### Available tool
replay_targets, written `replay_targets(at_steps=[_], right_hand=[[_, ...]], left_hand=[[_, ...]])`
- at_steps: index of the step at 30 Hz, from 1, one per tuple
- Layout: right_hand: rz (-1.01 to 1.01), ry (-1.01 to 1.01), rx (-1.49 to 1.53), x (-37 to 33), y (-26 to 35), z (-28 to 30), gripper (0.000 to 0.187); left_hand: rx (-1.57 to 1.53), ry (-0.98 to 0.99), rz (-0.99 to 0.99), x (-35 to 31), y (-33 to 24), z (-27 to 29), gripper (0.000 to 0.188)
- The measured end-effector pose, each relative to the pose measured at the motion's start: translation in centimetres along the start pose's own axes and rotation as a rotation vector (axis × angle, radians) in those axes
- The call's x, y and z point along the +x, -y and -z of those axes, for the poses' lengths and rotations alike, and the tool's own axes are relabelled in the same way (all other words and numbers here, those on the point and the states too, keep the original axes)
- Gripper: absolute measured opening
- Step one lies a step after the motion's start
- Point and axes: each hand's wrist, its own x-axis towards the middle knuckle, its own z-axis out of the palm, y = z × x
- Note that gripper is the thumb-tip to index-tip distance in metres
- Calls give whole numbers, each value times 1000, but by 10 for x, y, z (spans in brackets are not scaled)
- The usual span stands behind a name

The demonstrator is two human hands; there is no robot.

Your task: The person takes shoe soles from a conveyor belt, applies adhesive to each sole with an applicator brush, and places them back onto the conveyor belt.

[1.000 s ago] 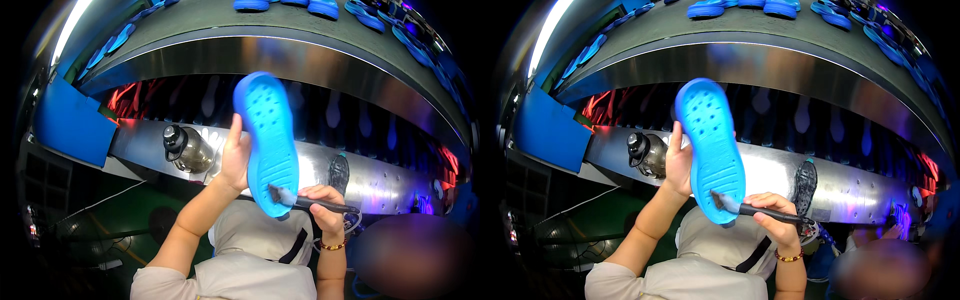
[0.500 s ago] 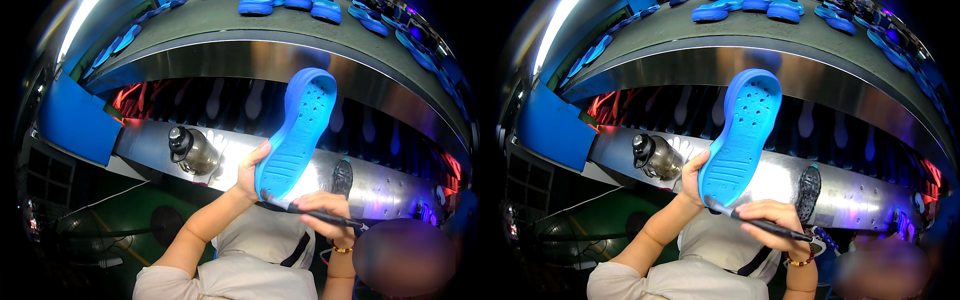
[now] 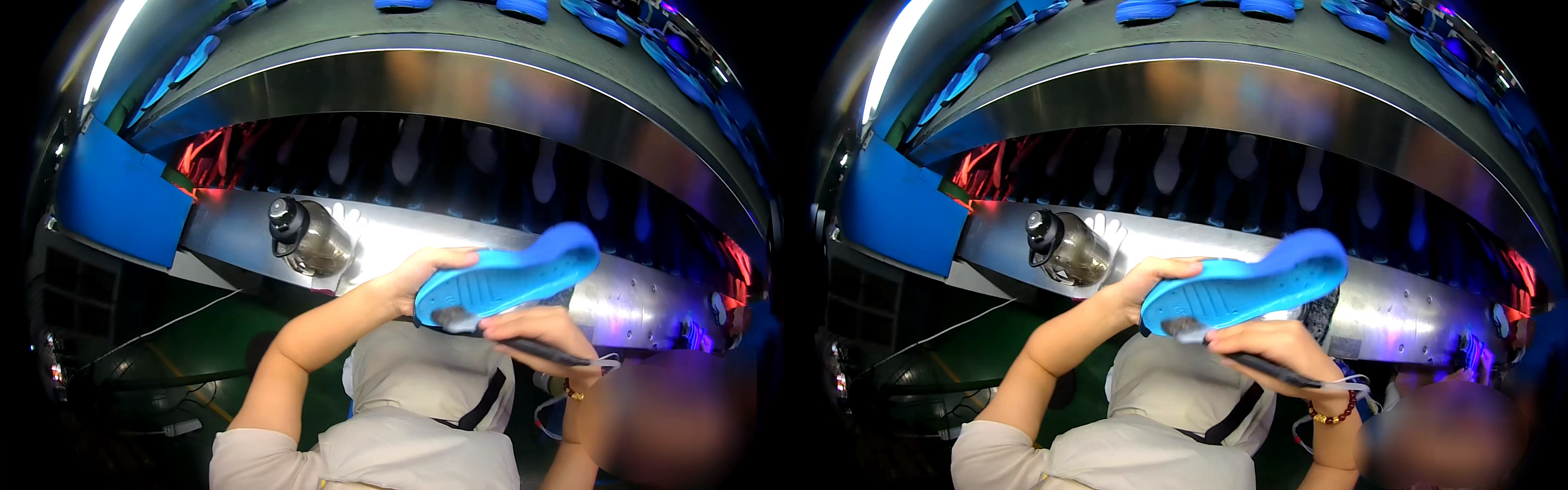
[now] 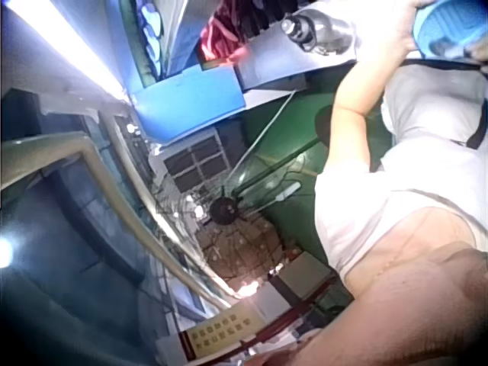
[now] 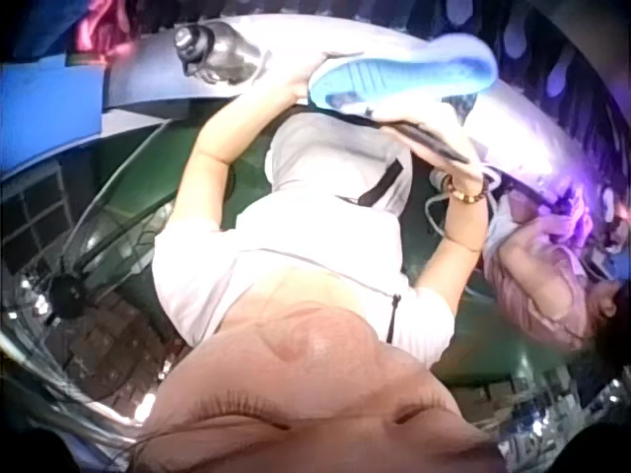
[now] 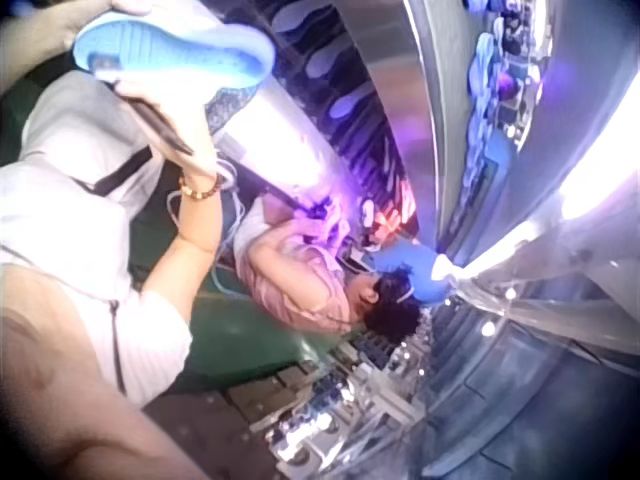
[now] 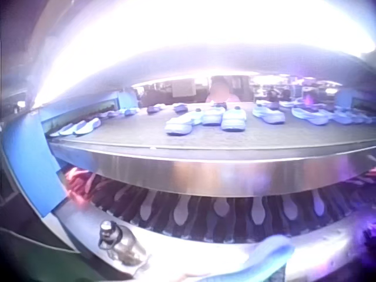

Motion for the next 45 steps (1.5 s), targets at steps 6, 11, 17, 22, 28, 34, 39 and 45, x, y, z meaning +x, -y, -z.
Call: replay_targets(at_steps=[6, 11, 17, 22, 28, 34, 39, 45], right_hand=[[-78, 304, 57, -6, 7, 22, 15], [-126, 364, -184, -9, 3, 26, 17], [-191, 305, -168, -2, 2, 50, 17], [-237, 286, -196, -11, -13, 49, 21], [-384, -147, 248, -3, -20, 19, 17], [-389, -830, 21, 0, -59, 14, 11], [-241, -651, -166, 4, -27, -37, 13], [-152, -787, 688, -30, -30, -10, 22]], left_hand=[[260, -27, 121, -8, 6, -8, 54], [396, -25, 212, 1, 7, -13, 52], [345, -68, 183, -7, 8, -7, 57], [361, -106, 106, -11, 10, 15, 60], [-136, -25, 8, 5, 21, 7, 57], [-335, 1, -26, -3, 25, 35, 57], [-37, -142, -251, -16, 16, 30, 59], [-33, -113, -888, -104, -68, -24, 59]])
